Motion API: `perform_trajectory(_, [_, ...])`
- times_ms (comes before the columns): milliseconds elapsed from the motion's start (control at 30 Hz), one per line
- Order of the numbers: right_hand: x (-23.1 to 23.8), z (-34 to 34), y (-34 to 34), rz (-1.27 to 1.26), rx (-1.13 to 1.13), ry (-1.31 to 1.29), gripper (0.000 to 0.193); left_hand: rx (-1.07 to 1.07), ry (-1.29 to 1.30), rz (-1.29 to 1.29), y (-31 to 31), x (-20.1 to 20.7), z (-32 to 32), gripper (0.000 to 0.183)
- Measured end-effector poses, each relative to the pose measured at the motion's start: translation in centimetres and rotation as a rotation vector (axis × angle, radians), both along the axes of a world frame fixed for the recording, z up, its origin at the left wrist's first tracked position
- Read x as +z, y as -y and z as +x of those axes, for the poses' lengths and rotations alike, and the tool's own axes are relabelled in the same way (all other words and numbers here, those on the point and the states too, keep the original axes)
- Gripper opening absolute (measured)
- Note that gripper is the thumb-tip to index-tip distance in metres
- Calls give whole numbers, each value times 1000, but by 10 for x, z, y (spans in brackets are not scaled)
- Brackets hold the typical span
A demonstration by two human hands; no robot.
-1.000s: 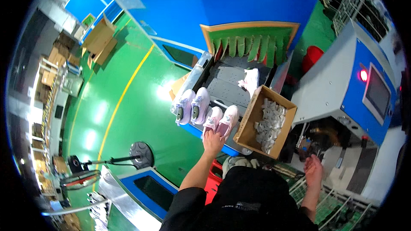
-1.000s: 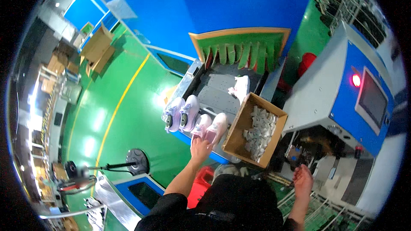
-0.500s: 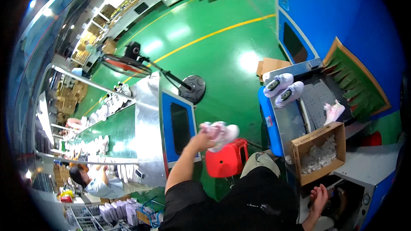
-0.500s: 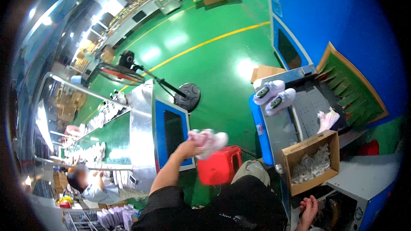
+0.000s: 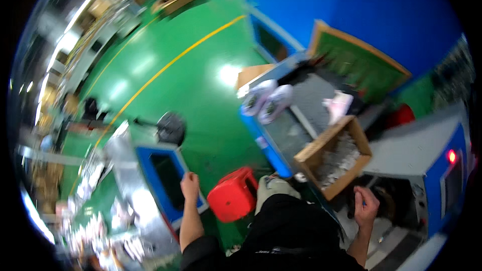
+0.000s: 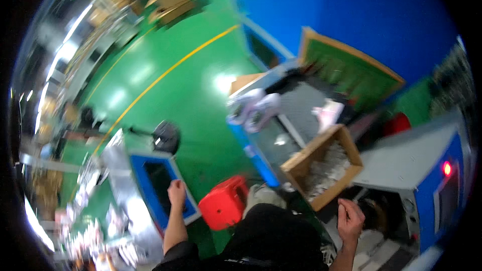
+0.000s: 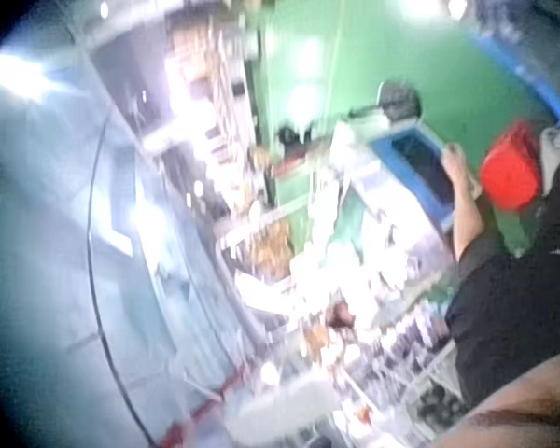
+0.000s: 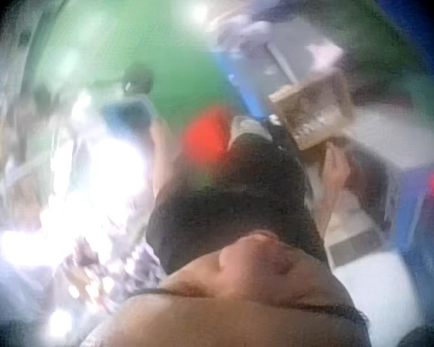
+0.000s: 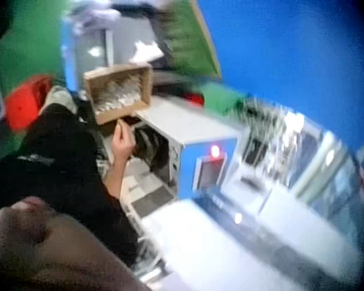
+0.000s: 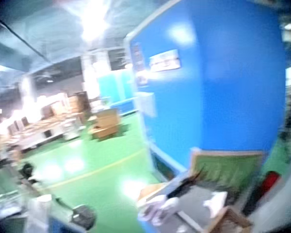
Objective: The person repeatedly picks up pink shoes from a wooden rack, places them into a cardboard box filled with packing material, and then moves the box to a wire cart. The person continues this process for multiple pairs of shoes.
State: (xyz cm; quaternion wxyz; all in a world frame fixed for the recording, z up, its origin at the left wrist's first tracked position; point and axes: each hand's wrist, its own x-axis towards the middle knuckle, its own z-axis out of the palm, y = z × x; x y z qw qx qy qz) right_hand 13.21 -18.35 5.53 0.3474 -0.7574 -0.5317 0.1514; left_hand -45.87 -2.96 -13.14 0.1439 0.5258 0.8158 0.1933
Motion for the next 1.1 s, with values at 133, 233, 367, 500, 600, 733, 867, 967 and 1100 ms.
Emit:
perform_trajectory(133, [49,57,-18,456,-415,500,28,-642,466,-182,-89,-59,233,32])
perform_trajectory(233, [78,100,-37,617,-634,725,33,-936,575,-307,-163,-67,393,44])
perform_trajectory(367, [58,127,-32,270,-650,1148,44,-755,754,-620,-237,-105,554,82])
perform_trajectory(500, [51,124,-38,247,-709,1091,45,-708,633,-615,-275,-159,649,138])
perform_trajectory(600, [45,127,-33,245,-743,1205,45,-871,210,-707,-260,-141,696,137])
perform_trajectory(733, [32,135,-28,260,-751,1248,45,-1179,61,-392,-286,-147,672,117])
perform_trajectory(867, [32,137,-39,314,-749,1216,46,-1261,437,-248,-327,-158,604,80])
perform_trajectory(967, [37,128,-31,230,-780,1203,46,-1051,393,-373,-308,-81,581,66])
perform_trajectory(1100, [55,87,-52,192,-841,940,40,-927,569,-316,-246,19,504,68])
